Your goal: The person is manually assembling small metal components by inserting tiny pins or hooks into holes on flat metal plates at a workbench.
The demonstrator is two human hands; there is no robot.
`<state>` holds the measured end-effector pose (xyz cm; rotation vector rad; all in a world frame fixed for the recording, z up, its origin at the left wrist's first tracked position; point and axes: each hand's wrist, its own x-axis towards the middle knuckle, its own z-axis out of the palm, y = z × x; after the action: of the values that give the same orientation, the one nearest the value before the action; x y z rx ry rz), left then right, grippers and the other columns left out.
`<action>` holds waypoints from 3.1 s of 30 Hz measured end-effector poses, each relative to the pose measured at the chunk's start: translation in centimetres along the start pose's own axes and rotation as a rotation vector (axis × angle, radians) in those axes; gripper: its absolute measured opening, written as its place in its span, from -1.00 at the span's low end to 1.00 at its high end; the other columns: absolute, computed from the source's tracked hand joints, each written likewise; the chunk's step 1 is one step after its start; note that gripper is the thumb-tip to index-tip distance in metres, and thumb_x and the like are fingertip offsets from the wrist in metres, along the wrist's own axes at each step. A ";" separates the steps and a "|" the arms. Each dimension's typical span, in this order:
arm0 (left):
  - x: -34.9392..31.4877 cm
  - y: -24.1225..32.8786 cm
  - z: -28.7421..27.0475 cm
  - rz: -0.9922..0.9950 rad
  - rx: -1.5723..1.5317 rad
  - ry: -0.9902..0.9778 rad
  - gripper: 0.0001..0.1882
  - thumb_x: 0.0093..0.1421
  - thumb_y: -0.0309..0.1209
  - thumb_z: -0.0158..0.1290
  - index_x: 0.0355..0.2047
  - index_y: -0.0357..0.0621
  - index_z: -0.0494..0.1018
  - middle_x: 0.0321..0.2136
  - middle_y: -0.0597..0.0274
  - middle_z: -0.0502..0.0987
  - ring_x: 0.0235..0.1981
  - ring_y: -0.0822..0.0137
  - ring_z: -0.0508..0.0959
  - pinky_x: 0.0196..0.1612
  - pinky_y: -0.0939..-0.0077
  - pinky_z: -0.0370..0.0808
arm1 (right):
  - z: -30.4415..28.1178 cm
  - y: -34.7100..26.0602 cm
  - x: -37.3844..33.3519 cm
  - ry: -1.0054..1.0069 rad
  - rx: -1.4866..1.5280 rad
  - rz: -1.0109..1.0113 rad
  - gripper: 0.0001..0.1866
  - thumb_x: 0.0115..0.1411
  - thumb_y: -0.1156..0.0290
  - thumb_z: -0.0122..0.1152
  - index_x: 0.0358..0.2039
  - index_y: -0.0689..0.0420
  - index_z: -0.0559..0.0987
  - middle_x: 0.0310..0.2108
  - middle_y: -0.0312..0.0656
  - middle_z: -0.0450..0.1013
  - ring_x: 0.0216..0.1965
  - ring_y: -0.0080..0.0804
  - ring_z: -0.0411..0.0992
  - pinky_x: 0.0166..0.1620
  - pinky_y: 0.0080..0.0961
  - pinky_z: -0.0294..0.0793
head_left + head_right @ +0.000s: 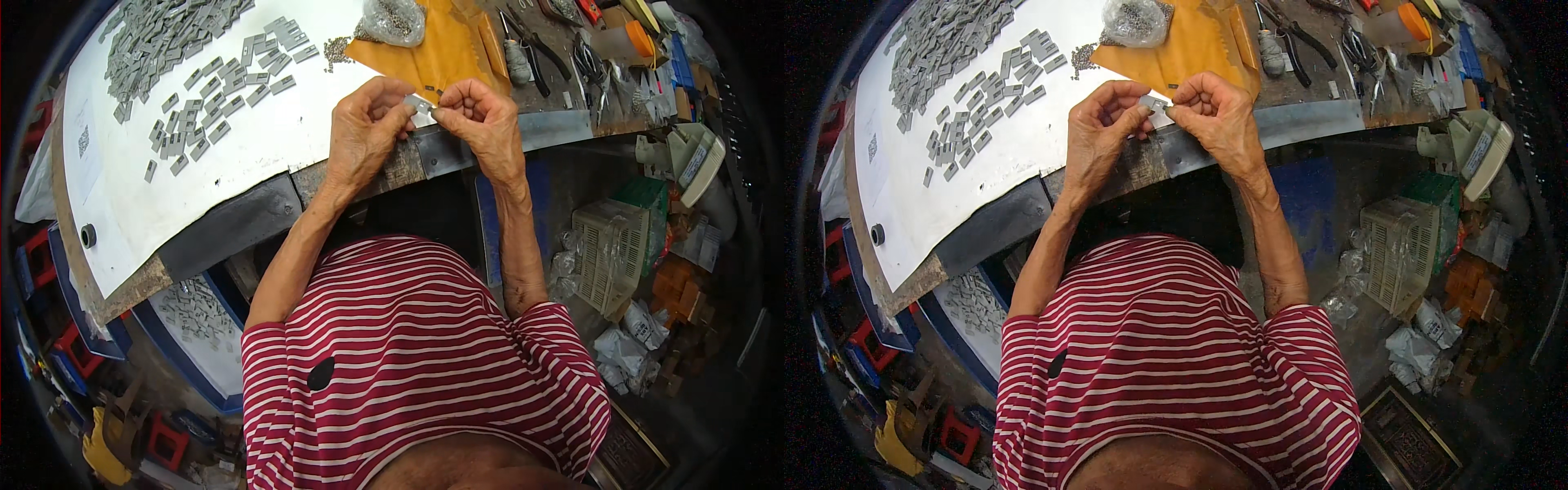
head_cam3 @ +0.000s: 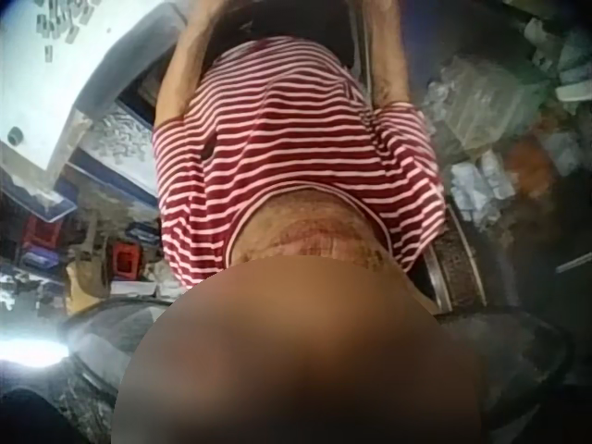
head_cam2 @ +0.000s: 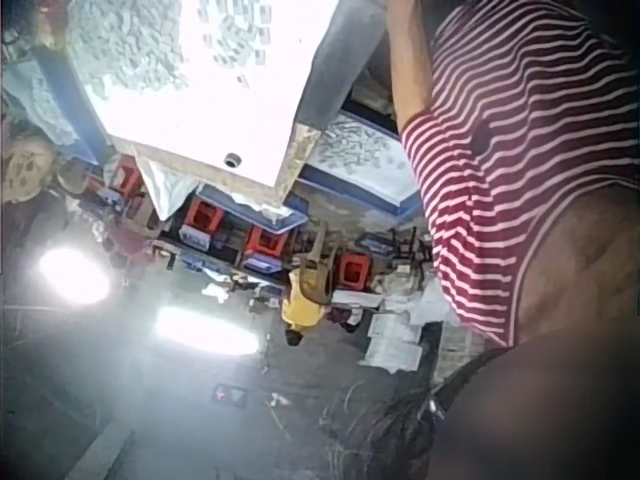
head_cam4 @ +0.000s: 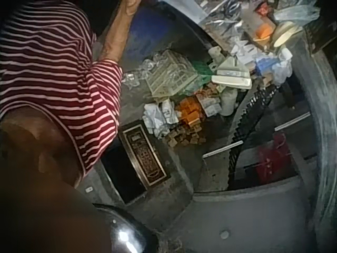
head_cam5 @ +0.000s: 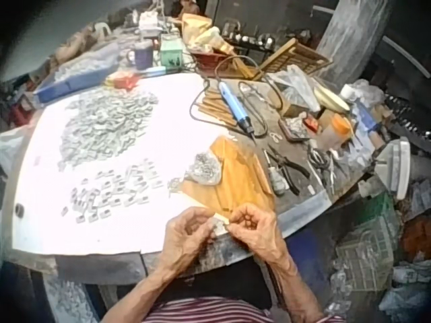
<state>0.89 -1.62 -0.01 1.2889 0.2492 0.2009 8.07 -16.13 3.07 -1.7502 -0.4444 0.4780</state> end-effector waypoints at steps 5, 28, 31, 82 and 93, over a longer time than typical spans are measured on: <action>-0.1 0.0 0.0 0.000 0.033 -0.033 -0.83 0.07 -0.59 0.00 -0.29 -0.35 0.41 -0.54 0.26 0.48 -0.57 0.58 0.45 -0.53 0.76 0.40 | 0.1 0.6 0.3 -0.008 0.010 0.003 -0.85 -0.05 0.59 0.22 -0.42 0.27 0.46 -0.56 -0.39 0.37 -0.54 -0.77 0.29 -0.48 -0.85 0.31; -0.8 1.7 -0.9 0.082 0.166 -0.098 -0.82 0.05 -0.57 0.03 -0.30 -0.33 0.42 -0.59 0.22 0.48 -0.59 0.50 0.47 -0.53 0.67 0.41 | 0.7 0.1 0.5 -0.101 0.156 0.064 -0.90 -0.01 0.54 0.11 -0.44 0.27 0.51 -0.59 -0.38 0.38 -0.57 -0.75 0.27 -0.50 -0.81 0.23; -1.3 2.6 -1.7 0.170 0.514 -0.112 -0.79 0.05 -0.54 0.06 -0.26 -0.28 0.42 -0.52 0.20 0.50 -0.49 0.44 0.50 -0.40 0.63 0.43 | 1.5 -0.3 0.6 -0.111 0.146 0.038 -0.90 -0.02 0.53 0.12 -0.45 0.26 0.51 -0.59 -0.39 0.38 -0.57 -0.76 0.25 -0.51 -0.81 0.21; -3.8 2.8 -11.4 0.138 1.086 0.437 -0.84 0.00 -0.43 0.09 -0.35 -0.10 0.49 -0.73 0.18 0.46 -0.70 0.37 0.45 -0.56 0.51 0.37 | -0.3 2.1 3.3 0.029 -0.939 -0.592 -0.95 -0.02 0.53 0.05 -0.50 0.19 0.39 -0.49 -0.13 0.33 -0.45 -0.15 0.38 -0.39 -0.31 0.35; -4.0 2.7 -11.5 0.148 1.098 0.415 -0.80 0.02 -0.44 0.07 -0.29 -0.10 0.46 -0.70 0.15 0.46 -0.68 0.31 0.46 -0.54 0.47 0.39 | -0.8 2.5 4.1 -0.012 -0.805 -0.451 -0.91 0.01 0.49 0.01 -0.48 0.23 0.37 -0.48 -0.03 0.38 -0.44 -0.01 0.38 -0.41 -0.22 0.33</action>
<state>-6.37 8.57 -0.10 2.3555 0.6760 0.4989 12.10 -15.14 0.48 -2.3088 -1.1201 -0.0404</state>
